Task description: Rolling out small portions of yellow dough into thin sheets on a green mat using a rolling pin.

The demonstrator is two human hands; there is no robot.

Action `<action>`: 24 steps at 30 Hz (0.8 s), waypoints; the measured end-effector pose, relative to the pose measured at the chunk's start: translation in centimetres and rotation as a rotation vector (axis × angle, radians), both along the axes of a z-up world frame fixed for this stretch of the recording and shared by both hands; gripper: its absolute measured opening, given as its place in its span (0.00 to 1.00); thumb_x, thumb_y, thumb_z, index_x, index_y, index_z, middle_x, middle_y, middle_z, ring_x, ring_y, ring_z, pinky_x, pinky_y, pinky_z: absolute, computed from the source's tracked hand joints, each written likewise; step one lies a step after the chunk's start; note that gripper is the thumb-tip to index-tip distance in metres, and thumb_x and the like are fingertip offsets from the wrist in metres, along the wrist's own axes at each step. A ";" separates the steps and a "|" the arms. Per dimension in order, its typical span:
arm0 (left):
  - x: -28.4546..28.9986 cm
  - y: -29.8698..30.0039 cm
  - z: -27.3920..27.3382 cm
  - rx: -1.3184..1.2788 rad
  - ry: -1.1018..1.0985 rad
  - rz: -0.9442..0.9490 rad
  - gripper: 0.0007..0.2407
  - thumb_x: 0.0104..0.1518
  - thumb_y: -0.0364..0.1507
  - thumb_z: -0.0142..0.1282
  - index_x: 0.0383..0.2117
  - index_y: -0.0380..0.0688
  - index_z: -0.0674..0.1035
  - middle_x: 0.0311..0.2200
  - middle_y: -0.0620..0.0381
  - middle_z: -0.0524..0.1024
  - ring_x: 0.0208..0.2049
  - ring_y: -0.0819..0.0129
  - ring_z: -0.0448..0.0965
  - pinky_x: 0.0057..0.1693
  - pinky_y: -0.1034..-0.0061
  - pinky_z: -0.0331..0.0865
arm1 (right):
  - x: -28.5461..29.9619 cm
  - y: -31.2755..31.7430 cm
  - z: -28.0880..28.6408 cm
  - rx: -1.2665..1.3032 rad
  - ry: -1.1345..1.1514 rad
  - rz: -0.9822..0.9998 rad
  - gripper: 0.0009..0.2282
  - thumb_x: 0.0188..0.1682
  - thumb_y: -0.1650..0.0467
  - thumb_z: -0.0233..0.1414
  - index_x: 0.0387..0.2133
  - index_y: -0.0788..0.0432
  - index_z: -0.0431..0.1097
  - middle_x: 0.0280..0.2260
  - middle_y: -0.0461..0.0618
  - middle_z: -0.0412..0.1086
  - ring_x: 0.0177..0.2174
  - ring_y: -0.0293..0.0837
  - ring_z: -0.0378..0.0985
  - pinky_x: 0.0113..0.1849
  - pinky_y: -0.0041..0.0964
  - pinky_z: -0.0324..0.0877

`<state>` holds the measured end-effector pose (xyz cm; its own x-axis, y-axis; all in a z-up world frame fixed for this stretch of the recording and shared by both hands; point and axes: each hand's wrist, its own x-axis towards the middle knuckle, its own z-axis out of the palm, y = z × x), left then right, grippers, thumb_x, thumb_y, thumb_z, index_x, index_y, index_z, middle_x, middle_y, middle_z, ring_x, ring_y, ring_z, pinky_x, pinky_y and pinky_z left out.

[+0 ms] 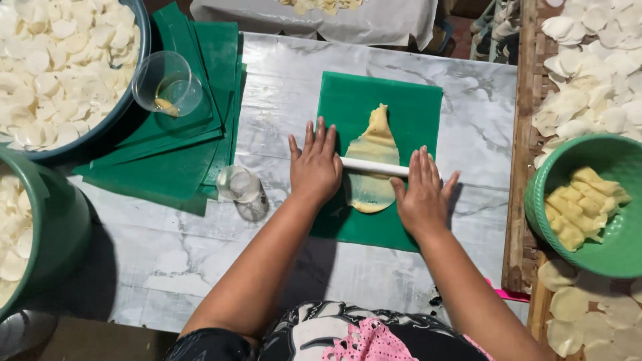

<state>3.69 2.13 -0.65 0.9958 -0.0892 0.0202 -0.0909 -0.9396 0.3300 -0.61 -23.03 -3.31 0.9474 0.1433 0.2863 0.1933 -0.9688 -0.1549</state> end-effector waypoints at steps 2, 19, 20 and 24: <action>2.7 -0.4 2.7 0.000 -0.053 0.039 0.28 0.61 0.37 0.41 0.71 0.49 0.59 0.75 0.49 0.46 0.75 0.50 0.40 0.72 0.38 0.31 | 4.1 -0.1 1.4 0.025 -0.007 -0.041 0.32 0.61 0.51 0.40 0.68 0.62 0.56 0.69 0.65 0.52 0.65 0.62 0.56 0.57 0.87 0.37; 1.8 -0.2 -0.2 0.027 -0.108 -0.050 0.25 0.69 0.42 0.32 0.73 0.52 0.55 0.75 0.53 0.46 0.76 0.54 0.41 0.74 0.50 0.33 | 2.6 1.8 2.1 -0.093 -0.038 0.026 0.30 0.60 0.56 0.40 0.69 0.64 0.54 0.69 0.72 0.49 0.66 0.65 0.54 0.61 0.69 0.45; 3.3 -0.3 -0.4 0.027 -0.071 -0.031 0.27 0.69 0.43 0.32 0.74 0.51 0.53 0.75 0.52 0.43 0.76 0.54 0.38 0.75 0.48 0.31 | 4.2 1.8 2.4 -0.064 0.069 -0.032 0.30 0.60 0.54 0.39 0.71 0.59 0.51 0.70 0.68 0.43 0.68 0.63 0.48 0.62 0.72 0.43; 5.5 -0.9 0.2 0.022 -0.006 0.019 0.29 0.69 0.44 0.33 0.74 0.47 0.50 0.76 0.50 0.38 0.76 0.54 0.33 0.75 0.46 0.28 | 7.6 1.3 2.9 -0.027 0.236 -0.157 0.32 0.60 0.50 0.35 0.74 0.51 0.44 0.73 0.63 0.30 0.71 0.60 0.37 0.63 0.76 0.42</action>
<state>9.21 1.20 -0.49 0.9972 -0.0708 0.0247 -0.0749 -0.9483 0.3083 7.04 -21.69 -0.43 0.9985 -0.0058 0.0537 0.0024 -0.9884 -0.1519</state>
